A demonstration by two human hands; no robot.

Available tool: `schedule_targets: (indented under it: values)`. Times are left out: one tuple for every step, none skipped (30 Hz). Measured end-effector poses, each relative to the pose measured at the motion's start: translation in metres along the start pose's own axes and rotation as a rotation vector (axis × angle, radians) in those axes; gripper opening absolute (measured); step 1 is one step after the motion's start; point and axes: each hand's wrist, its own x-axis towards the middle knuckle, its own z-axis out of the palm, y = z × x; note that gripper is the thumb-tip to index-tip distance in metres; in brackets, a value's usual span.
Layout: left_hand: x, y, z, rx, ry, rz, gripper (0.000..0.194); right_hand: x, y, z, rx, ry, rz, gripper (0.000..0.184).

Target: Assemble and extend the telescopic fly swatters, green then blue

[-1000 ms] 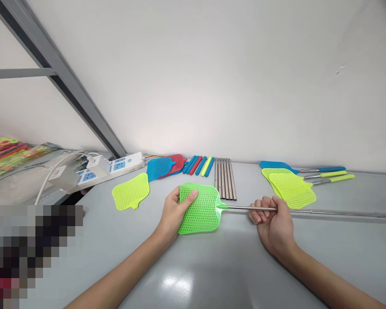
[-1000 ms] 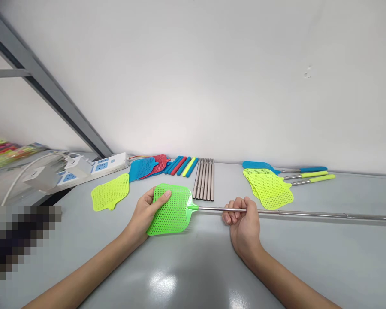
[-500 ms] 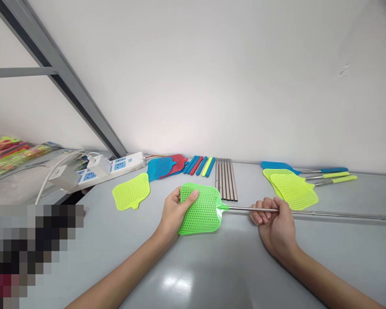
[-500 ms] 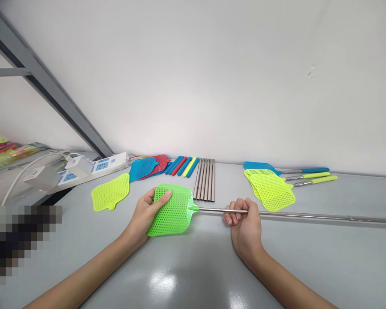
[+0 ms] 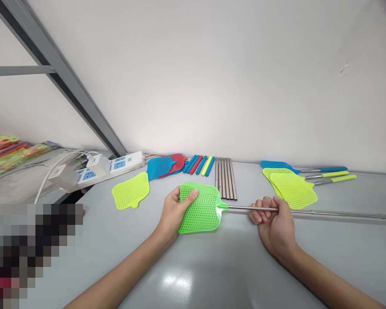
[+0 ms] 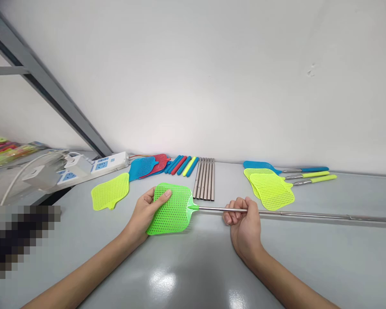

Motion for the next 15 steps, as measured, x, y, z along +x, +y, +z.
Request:
schedule_targets:
  values:
    - [0.0003, -0.0001, 0.0000, 0.000, 0.001, 0.001, 0.027, -0.0001, -0.0001, 0.0001, 0.005, 0.002, 0.002, 0.039]
    - [0.0005, -0.0002, -0.0001, -0.002, 0.001, 0.002, 0.027, -0.0001, -0.0003, 0.0003, 0.009, 0.005, 0.006, 0.039]
    - [0.0008, -0.0003, -0.0001, -0.005, 0.000, 0.003, 0.027, -0.0002, -0.0004, 0.0006, 0.013, 0.007, 0.009, 0.039]
    - [0.0010, -0.0004, -0.0002, -0.009, -0.003, 0.002, 0.027, -0.0003, -0.0006, 0.0009, 0.015, 0.010, 0.013, 0.039]
    - [0.0011, -0.0004, -0.0002, -0.012, -0.005, 0.000, 0.027, -0.0003, -0.0006, 0.0012, 0.016, 0.011, 0.016, 0.039]
    - [0.0012, -0.0004, -0.0003, -0.014, -0.007, -0.003, 0.027, -0.0003, -0.0007, 0.0015, 0.016, 0.012, 0.017, 0.040]
    - [0.0012, -0.0003, -0.0004, -0.014, -0.008, -0.006, 0.027, -0.0003, -0.0006, 0.0017, 0.016, 0.013, 0.018, 0.040]
    - [0.0012, -0.0001, -0.0004, -0.012, -0.010, -0.008, 0.026, -0.0002, -0.0005, 0.0018, 0.015, 0.012, 0.018, 0.040]
    - [0.0011, 0.0002, -0.0004, -0.011, -0.011, -0.009, 0.027, -0.0001, -0.0003, 0.0018, 0.014, 0.011, 0.018, 0.040]
    - [0.0009, 0.0005, -0.0003, -0.009, -0.011, -0.009, 0.027, -0.0001, -0.0002, 0.0018, 0.013, 0.008, 0.019, 0.040]
    - [0.0007, 0.0008, -0.0001, -0.008, -0.011, -0.009, 0.027, -0.0001, 0.0000, 0.0017, 0.013, 0.006, 0.019, 0.040]
    - [0.0005, 0.0010, 0.0000, -0.006, -0.012, -0.009, 0.027, -0.0001, 0.0000, 0.0017, 0.012, 0.004, 0.019, 0.040]
    - [0.0002, 0.0012, 0.0002, -0.005, -0.014, -0.009, 0.027, -0.0002, 0.0001, 0.0016, 0.011, 0.003, 0.018, 0.040]
    - [0.0000, 0.0014, 0.0003, -0.005, -0.016, -0.009, 0.027, -0.0003, 0.0000, 0.0016, 0.010, 0.003, 0.016, 0.040]
    - [-0.0001, 0.0015, 0.0003, -0.005, -0.018, -0.009, 0.027, -0.0004, -0.0001, 0.0017, 0.010, 0.004, 0.016, 0.040]
